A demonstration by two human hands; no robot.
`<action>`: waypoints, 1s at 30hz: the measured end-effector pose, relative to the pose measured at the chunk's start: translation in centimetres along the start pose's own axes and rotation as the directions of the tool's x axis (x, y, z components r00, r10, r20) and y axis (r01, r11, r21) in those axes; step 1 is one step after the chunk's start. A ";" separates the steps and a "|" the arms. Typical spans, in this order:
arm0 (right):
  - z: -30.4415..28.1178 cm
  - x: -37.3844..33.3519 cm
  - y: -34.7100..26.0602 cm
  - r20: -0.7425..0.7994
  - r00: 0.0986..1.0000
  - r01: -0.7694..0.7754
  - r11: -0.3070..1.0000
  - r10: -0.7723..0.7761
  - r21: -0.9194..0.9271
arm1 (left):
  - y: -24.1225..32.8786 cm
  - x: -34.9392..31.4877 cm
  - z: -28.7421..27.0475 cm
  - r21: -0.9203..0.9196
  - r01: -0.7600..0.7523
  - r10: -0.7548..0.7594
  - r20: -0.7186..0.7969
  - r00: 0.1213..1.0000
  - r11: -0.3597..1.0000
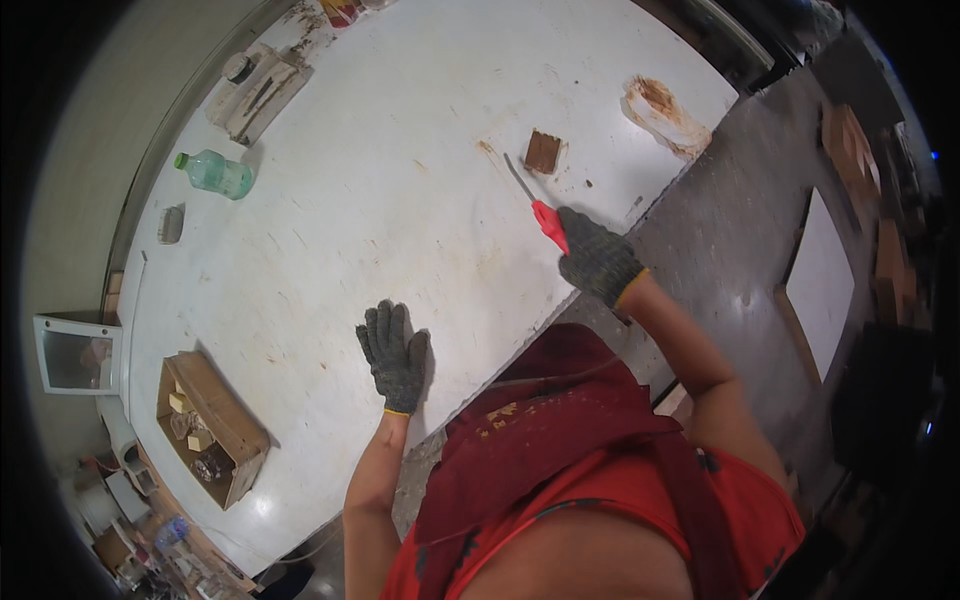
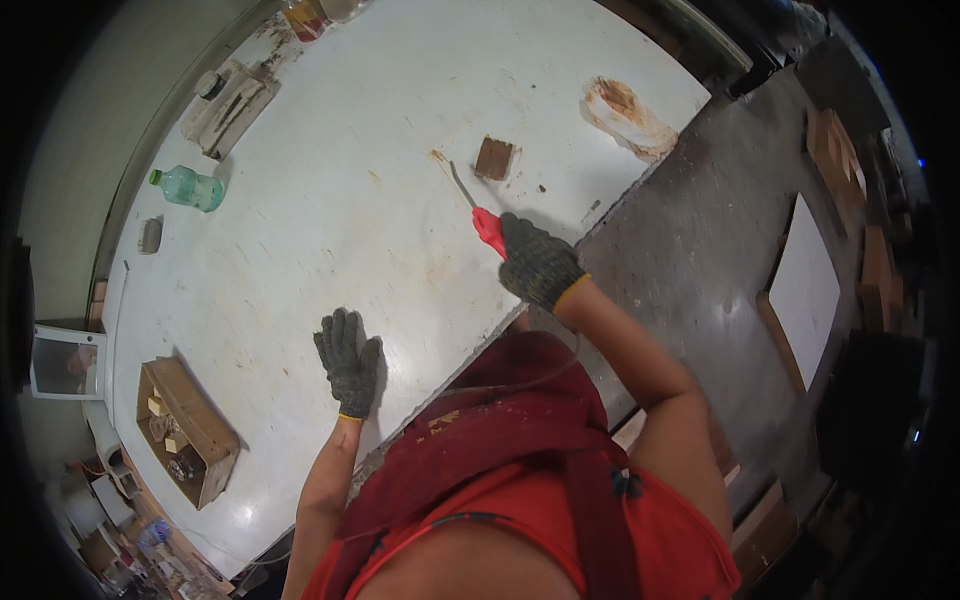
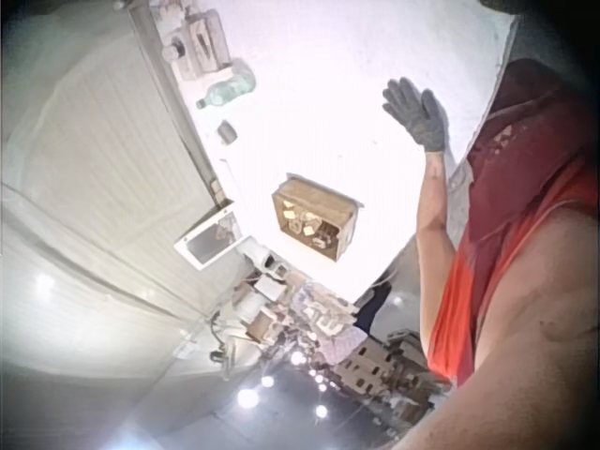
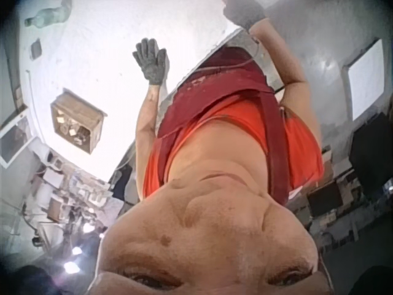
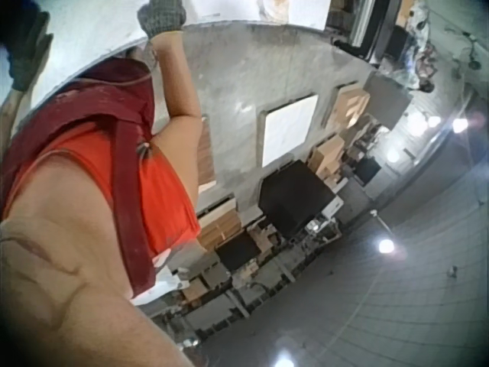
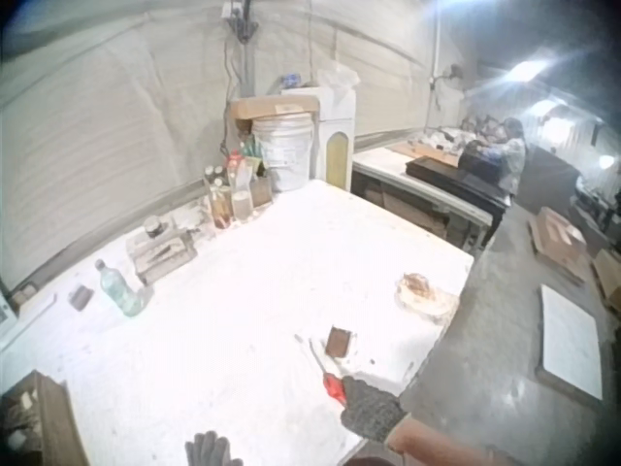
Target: The person uses an air blow gun to clear sawdust and debris from a large white workbench, moving a small box and other objects to reach different parts of the surface.
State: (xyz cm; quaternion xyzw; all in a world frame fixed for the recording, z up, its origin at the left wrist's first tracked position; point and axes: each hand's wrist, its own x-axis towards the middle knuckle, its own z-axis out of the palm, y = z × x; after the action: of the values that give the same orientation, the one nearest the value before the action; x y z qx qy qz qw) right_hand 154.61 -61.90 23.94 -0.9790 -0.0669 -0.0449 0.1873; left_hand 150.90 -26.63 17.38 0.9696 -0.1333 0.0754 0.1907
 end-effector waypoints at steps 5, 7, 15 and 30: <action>-2.6 -7.6 0.5 0.343 0.929 -0.148 0.989 0.141 -0.005 | 0.5 2.3 0.8 -0.099 -0.007 0.002 -0.051 0.999 0.995; -3.9 -8.5 0.0 0.458 0.834 -0.311 0.948 0.308 -0.071 | 0.9 3.7 1.9 -0.125 -0.042 0.031 -0.087 0.996 0.991; -1.0 -8.1 8.0 -0.013 0.974 -0.227 0.964 0.227 -0.137 | 6.1 11.2 6.3 -0.210 -0.242 0.230 -0.079 0.970 0.947; -5.5 21.0 18.4 0.248 0.920 -0.283 0.953 0.302 -0.112 | 21.2 26.8 14.4 -0.137 -0.018 0.018 0.000 1.000 0.990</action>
State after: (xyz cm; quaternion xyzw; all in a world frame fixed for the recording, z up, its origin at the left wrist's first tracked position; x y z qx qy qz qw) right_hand 177.67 -78.49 24.74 -0.9815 0.0577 0.1112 0.1451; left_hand 171.69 -57.31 16.92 0.9530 -0.1470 0.0671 0.2561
